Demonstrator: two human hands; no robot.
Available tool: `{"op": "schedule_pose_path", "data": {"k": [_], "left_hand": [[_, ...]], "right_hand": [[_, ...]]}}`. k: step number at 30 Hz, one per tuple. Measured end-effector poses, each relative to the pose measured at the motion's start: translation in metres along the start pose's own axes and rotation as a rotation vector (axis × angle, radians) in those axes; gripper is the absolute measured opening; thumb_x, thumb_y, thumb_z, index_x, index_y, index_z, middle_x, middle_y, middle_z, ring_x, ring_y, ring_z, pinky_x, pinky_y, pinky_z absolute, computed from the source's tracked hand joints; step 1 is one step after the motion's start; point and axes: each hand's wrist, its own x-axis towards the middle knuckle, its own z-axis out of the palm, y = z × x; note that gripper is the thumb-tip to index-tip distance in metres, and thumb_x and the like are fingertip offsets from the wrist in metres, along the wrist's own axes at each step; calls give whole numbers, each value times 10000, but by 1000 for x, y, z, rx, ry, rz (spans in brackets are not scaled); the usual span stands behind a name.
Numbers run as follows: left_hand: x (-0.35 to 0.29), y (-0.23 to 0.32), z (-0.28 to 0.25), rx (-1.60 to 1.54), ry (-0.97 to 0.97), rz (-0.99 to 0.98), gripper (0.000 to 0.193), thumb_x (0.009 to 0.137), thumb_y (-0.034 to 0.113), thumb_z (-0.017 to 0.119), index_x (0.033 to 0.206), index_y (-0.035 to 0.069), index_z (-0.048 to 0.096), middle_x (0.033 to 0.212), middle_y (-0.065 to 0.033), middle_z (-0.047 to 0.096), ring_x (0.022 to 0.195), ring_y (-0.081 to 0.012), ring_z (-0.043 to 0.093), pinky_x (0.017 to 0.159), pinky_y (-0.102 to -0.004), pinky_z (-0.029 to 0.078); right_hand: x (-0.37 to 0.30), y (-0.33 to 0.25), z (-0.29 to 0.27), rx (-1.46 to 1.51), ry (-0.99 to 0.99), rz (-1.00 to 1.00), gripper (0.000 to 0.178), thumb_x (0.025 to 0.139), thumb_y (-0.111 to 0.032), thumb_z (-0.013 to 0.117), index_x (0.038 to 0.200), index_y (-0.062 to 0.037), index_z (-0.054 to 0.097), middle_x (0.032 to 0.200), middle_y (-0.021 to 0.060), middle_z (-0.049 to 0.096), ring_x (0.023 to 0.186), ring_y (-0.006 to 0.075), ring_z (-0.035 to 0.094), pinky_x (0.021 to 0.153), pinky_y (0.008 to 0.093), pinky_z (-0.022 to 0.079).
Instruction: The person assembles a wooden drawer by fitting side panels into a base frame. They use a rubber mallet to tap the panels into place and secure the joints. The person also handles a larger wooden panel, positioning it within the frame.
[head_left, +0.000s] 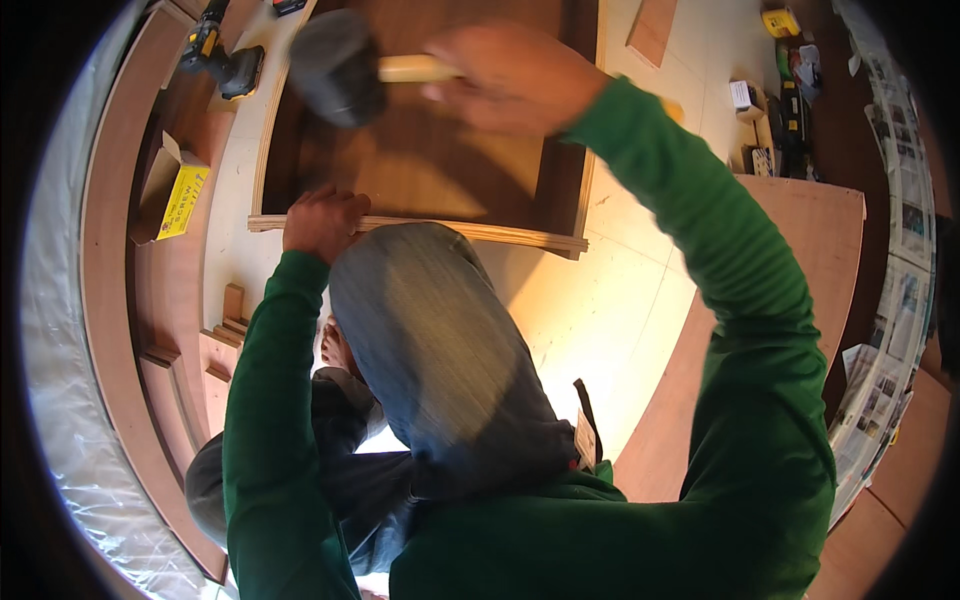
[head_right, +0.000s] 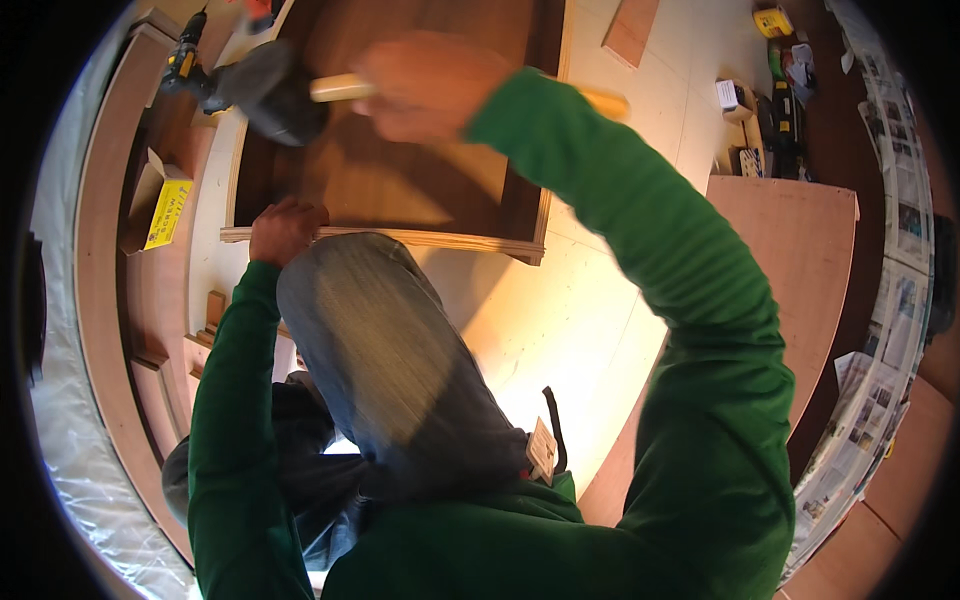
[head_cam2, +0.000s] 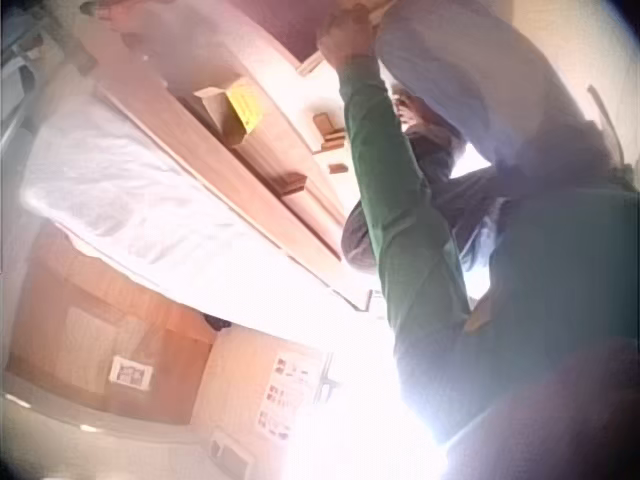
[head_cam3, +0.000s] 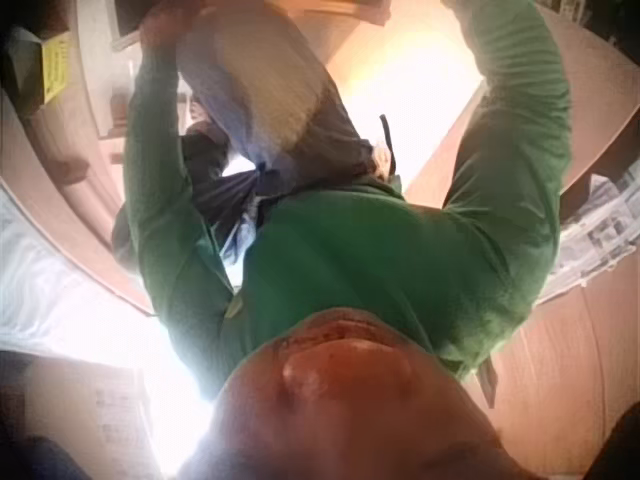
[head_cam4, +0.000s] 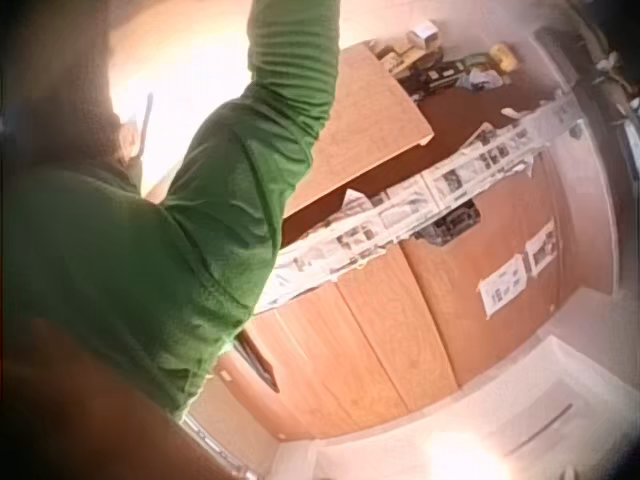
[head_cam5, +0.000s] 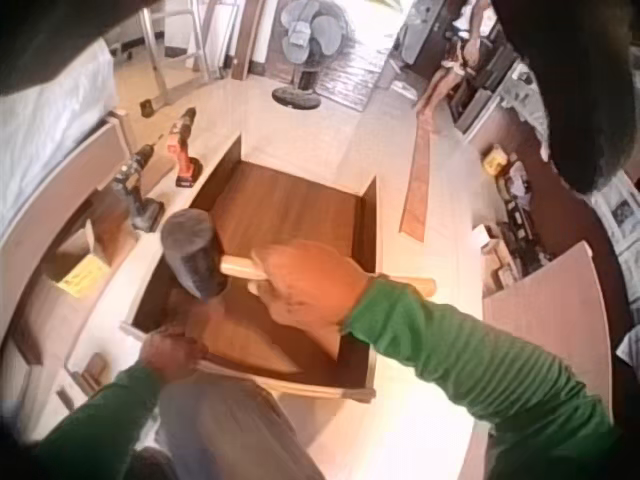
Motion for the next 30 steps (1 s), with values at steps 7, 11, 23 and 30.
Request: {"op": "schedule_pose_path", "data": {"k": [7,11,23,30], "left_hand": [[8,8,-30,-9,-112,-56,287,777,434,806,878,194,686,860,-2,688,908,-237,671,748,-422,564],[8,14,-35,-25,-77,-65,328,783,487,794,905,191,719,839,-23,701,877,-260,684,736,-429,562],[10,15,-40,3,-219,-82,365,826,472,761,1081,217,706,907,-49,747,885,-292,723,760,-444,569],[10,13,-35,-22,-180,28,369,853,467,735,1105,201,690,890,-89,740,841,-322,718,742,-472,558]], "right_hand": [[-112,8,-13,257,-61,425,313,998,-280,614,1013,33,607,684,153,522,623,298,542,616,406,443],[-99,9,-13,196,26,316,278,974,-250,637,979,26,606,698,156,533,671,279,563,646,402,453],[-208,-126,52,163,500,808,182,945,-121,632,1039,35,619,811,262,629,764,453,630,663,467,488],[-242,-151,84,37,601,993,198,938,-128,639,1082,8,633,837,260,656,791,463,637,698,475,509]]}}
